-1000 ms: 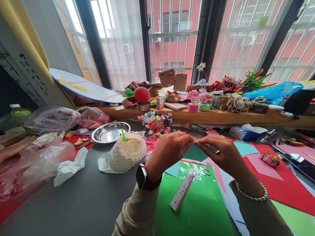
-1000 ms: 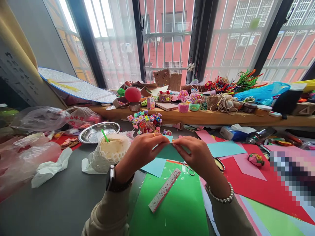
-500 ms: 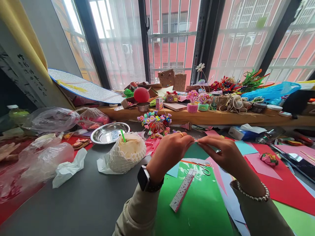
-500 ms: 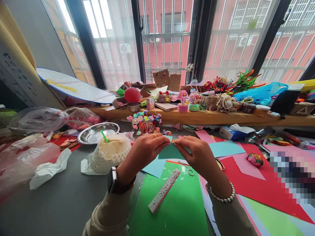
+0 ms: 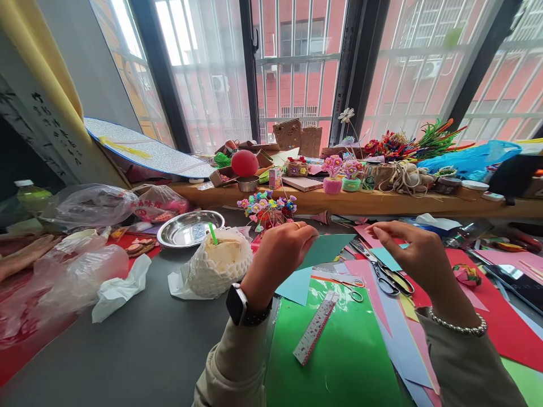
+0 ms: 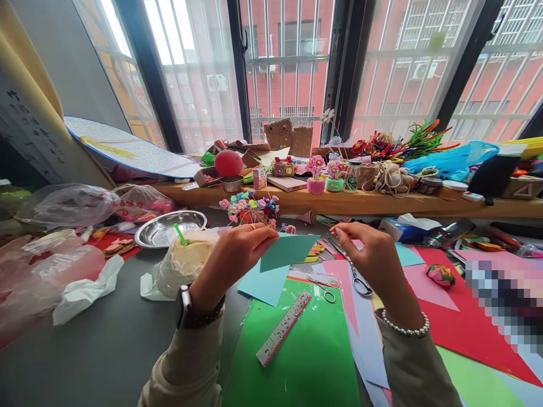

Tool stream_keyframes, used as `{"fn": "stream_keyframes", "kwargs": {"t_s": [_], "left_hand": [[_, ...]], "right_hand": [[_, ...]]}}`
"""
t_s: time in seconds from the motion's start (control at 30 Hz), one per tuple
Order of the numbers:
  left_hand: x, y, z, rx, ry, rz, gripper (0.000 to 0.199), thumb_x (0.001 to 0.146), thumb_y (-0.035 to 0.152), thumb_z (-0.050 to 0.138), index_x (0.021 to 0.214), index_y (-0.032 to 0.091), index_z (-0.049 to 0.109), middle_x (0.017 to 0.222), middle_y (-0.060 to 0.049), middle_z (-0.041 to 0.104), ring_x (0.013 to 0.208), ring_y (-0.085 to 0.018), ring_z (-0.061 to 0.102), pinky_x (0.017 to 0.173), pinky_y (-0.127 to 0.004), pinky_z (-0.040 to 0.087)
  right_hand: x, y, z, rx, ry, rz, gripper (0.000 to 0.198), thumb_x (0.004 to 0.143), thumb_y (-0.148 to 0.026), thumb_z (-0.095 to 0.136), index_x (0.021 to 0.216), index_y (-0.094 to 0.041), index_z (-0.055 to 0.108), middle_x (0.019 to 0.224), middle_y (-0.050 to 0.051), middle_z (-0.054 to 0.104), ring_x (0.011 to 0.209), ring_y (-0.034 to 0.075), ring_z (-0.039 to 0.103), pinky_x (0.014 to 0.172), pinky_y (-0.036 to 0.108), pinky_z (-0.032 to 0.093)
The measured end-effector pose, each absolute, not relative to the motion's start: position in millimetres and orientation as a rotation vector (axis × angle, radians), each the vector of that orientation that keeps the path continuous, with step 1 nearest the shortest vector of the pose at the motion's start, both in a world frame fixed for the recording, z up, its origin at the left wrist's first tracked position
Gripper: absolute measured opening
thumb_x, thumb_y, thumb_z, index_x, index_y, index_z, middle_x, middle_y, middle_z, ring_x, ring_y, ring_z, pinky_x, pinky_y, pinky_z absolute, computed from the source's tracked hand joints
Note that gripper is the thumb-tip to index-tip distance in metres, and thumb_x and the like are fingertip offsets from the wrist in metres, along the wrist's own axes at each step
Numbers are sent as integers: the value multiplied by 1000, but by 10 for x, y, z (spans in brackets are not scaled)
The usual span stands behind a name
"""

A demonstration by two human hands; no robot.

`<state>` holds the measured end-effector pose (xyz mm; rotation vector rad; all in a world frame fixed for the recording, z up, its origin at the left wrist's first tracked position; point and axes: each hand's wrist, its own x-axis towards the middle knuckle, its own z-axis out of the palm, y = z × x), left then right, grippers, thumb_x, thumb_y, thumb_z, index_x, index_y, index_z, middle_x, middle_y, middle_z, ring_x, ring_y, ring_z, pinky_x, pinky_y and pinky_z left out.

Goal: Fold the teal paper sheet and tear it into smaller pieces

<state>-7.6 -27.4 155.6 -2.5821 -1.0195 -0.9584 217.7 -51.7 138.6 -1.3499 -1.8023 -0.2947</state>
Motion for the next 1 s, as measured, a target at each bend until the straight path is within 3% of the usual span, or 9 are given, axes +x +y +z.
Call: {"fn": "stream_keyframes", "kwargs": {"t_s": [0.2,0.63,0.77,1.0], "left_hand": [[81,-348,1515,-2647,-899,-912,17,83,25,43,81,20,59,72,0,63,65,-13,57,57,-23,40],[-115,-274,1566,-2573,-1028,-1019,15,82,21,43,83,19,59,76,0,63,67,-12,58,60,-21,41],[-28,-321,1554,-2632,-927,-1063,16,81,28,45,89,20,57,84,-1,63,77,-13,58,66,-22,41],[31,-327,1529,-2737,-885,-985,10,80,19,47,81,19,57,77,1,63,69,-13,58,62,-22,39]], "right_hand": [[1909,-576,1395,-1095,-2074,-202,15,79,-23,47,86,-19,60,82,4,64,79,16,58,69,28,45],[1921,-567,1353,-1188,-2064,-306,17,79,-24,48,82,-18,64,76,4,66,67,16,60,56,25,45],[1887,-575,1345,-1159,-2099,-251,18,80,-23,47,83,-18,63,79,4,66,71,16,60,62,26,45],[1904,-586,1370,-1146,-2183,-127,21,80,-22,43,86,-18,63,85,5,66,78,16,60,66,26,46]]}}
